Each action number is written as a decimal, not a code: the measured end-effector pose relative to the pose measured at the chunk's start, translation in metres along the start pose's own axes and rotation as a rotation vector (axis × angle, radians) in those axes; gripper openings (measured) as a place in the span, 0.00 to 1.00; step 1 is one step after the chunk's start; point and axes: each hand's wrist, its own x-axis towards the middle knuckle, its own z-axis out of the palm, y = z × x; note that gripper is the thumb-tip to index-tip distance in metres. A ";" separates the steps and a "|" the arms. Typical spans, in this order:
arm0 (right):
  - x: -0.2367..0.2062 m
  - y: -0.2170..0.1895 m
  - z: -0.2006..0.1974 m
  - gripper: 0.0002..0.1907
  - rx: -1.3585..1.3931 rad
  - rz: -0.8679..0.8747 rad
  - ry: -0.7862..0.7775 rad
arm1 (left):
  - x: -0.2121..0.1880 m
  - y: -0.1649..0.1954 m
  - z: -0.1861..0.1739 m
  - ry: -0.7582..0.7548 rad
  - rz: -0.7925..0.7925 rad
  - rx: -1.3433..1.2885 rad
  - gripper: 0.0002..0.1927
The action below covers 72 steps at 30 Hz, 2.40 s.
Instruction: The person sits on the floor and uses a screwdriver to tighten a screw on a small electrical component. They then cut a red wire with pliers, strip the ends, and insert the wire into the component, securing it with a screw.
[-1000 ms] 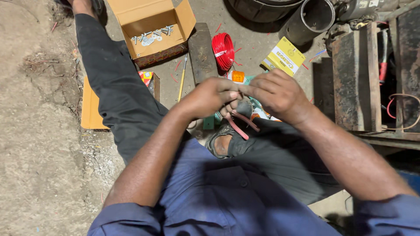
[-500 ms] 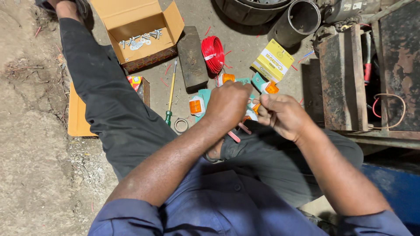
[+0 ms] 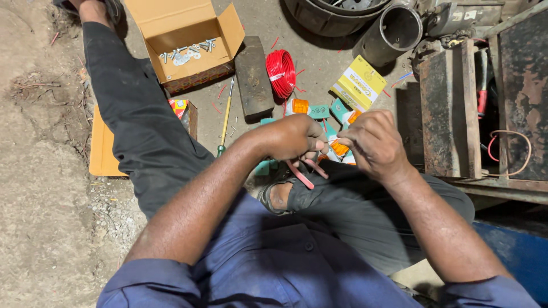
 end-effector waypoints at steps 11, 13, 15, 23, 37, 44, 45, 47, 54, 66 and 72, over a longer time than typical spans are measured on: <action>-0.033 0.000 0.034 0.15 0.973 0.989 0.009 | -0.002 0.006 0.041 0.908 0.522 0.844 0.07; -0.028 -0.006 0.027 0.12 0.669 0.794 -0.013 | -0.002 0.003 0.038 0.876 0.469 0.799 0.06; -0.017 -0.012 0.016 0.14 0.366 0.583 -0.036 | -0.002 0.002 0.029 0.816 0.345 0.705 0.06; 0.007 -0.007 -0.005 0.11 0.017 -0.014 0.030 | 0.001 -0.003 0.003 0.261 0.083 0.261 0.10; -0.010 0.009 0.032 0.18 1.299 1.446 0.018 | 0.000 -0.005 0.032 0.808 0.453 0.779 0.05; -0.022 0.025 0.047 0.18 1.623 1.422 -0.037 | -0.002 -0.008 0.029 0.867 0.509 0.769 0.06; -0.021 0.025 0.049 0.18 1.712 1.413 -0.057 | -0.003 -0.008 0.029 0.885 0.542 0.844 0.08; -0.018 0.024 0.049 0.19 1.687 1.351 -0.014 | -0.004 -0.009 0.029 0.896 0.520 0.781 0.09; 0.010 -0.001 0.026 0.36 -0.082 0.048 0.064 | -0.002 -0.012 0.013 0.880 0.302 0.502 0.07; -0.014 0.020 0.055 0.16 0.103 0.610 0.000 | 0.005 -0.027 0.030 1.001 0.608 0.850 0.09; -0.030 0.043 0.078 0.21 1.590 1.394 -0.054 | 0.007 -0.027 0.029 1.024 0.508 0.618 0.05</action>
